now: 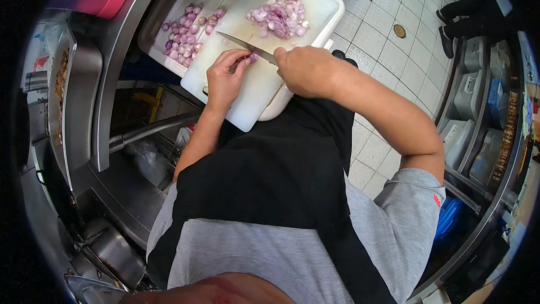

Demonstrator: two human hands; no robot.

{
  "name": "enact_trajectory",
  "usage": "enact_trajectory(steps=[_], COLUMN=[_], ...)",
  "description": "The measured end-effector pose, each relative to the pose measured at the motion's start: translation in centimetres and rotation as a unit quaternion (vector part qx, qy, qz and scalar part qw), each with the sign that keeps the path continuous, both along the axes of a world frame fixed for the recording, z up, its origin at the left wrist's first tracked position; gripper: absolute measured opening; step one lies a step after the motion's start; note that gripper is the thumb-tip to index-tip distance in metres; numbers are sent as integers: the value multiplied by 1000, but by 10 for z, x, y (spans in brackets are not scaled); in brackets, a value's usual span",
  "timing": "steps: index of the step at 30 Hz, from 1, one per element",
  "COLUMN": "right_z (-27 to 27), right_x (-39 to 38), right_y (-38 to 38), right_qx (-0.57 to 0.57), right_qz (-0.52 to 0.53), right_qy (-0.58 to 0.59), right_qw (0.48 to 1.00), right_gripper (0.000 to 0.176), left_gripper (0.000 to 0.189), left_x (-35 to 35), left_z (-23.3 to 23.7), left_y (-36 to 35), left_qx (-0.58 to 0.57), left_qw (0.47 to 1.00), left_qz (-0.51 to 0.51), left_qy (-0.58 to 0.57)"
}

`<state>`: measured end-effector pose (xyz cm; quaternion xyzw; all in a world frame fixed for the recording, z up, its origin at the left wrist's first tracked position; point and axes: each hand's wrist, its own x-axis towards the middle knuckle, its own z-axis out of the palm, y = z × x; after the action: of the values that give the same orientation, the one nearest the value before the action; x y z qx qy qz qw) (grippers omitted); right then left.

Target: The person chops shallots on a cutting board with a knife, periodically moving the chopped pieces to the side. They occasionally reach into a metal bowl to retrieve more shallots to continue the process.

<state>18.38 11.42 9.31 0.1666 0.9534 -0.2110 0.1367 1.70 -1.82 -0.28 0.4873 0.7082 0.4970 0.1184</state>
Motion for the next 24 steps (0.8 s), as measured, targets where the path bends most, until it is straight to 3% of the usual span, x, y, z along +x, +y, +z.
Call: enact_trajectory(steps=[5,9,11,14,17,20,24], right_z=[-55,-21,3,1,-46,-46,-2], right_x=[1,-4,-8,-5,-5,-8,-8], right_y=[-10,-2,1,-6,-14,-9,-1], right_qx=[-51,-17,-18,-14,-29,-22,-1], right_qz=[-71,-34,-11,-23,-68,-49,-8], right_qy=[85,76,1,6,60,67,28], right_qw=[992,996,1000,1000,995,996,1000], right_gripper=[26,26,26,26,26,27,26], left_gripper=[14,14,14,14,14,13,13], left_x=[0,1,1,0,0,0,1], left_z=[1,2,2,-1,0,2,0], left_y=[-1,-1,-1,-2,-2,-3,-3], left_qx=[5,6,8,13,16,21,18], left_qw=[1000,1000,1000,1000,1000,1000,1000], left_qz=[-1,-4,-4,-3,-3,-4,-2], left_qy=[-11,-11,-4,3,2,8,6])
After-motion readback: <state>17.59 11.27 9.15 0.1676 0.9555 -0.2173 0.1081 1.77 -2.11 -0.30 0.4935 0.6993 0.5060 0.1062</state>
